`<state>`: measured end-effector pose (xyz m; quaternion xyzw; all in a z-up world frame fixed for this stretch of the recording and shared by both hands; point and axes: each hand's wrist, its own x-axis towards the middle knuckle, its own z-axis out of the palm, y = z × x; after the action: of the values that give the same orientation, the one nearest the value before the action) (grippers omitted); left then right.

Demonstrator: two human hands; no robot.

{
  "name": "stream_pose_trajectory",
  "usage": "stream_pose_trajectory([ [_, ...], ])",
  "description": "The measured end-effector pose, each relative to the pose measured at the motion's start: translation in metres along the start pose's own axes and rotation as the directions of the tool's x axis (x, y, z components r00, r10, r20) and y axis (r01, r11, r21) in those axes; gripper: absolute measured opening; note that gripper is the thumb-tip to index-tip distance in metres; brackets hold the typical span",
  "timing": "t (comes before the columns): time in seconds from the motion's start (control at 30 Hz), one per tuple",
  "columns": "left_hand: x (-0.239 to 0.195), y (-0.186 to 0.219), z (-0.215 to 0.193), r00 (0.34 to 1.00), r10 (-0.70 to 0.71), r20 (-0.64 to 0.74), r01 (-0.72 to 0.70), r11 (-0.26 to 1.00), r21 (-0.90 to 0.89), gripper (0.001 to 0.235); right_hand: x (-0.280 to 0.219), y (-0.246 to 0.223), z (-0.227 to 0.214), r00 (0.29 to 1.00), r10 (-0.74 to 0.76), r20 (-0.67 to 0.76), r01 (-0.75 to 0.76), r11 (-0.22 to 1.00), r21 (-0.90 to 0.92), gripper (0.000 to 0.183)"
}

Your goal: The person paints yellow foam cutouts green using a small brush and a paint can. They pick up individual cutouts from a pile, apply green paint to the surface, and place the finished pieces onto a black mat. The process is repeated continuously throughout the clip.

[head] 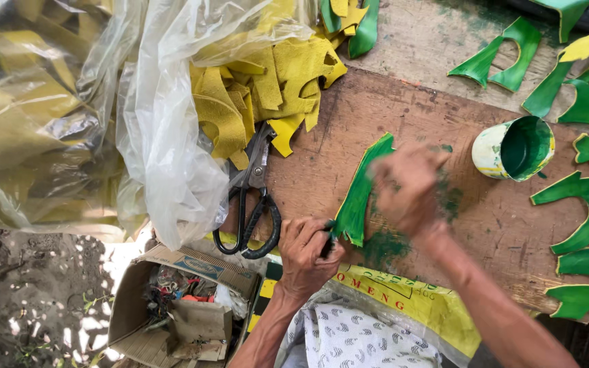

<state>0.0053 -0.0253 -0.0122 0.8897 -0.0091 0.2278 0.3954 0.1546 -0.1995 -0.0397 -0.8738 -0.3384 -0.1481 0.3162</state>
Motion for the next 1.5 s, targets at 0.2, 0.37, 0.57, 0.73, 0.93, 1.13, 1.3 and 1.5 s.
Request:
stream_pose_trajectory([
  [0.2,-0.003,0.001,0.003,1.000,0.008,-0.021,-0.007,0.998,0.056,0.019,0.032,0.021,0.003,0.996,0.088,0.008,-0.088,0.996,0.005,0.008],
  [0.37,0.001,0.003,0.007,0.998,0.011,-0.059,-0.007,0.998,0.060,0.018,0.003,-0.012,-0.003,0.994,-0.088,0.065,0.083,0.993,0.081,0.014],
  [0.57,0.004,0.005,0.010,0.998,0.010,-0.065,-0.004,0.996,0.089,0.018,0.032,0.036,-0.010,0.994,0.103,0.026,-0.103,0.995,0.003,0.004],
  [0.73,0.009,0.003,0.010,0.997,0.025,-0.077,-0.016,0.995,0.103,0.017,-0.004,-0.016,0.009,0.990,-0.141,0.025,0.138,0.986,0.094,0.010],
  [0.93,0.010,0.007,0.011,0.997,0.010,-0.076,-0.002,0.995,0.097,0.016,0.017,0.012,-0.014,0.996,0.082,0.027,-0.083,0.995,0.047,0.007],
  [1.13,0.001,0.008,0.010,0.998,-0.003,-0.062,0.009,0.994,0.104,0.019,-0.005,-0.014,-0.014,0.999,0.046,0.023,-0.047,0.998,0.038,0.012],
  [1.3,0.008,0.008,0.010,0.997,0.014,-0.082,-0.005,0.994,0.109,0.014,-0.003,-0.016,-0.013,1.000,-0.009,0.004,0.009,0.997,0.083,0.015],
  [1.5,0.003,0.010,0.014,0.996,-0.007,-0.091,0.016,0.994,0.108,0.017,0.017,0.025,-0.005,0.996,0.089,-0.025,-0.090,0.994,-0.055,0.016],
])
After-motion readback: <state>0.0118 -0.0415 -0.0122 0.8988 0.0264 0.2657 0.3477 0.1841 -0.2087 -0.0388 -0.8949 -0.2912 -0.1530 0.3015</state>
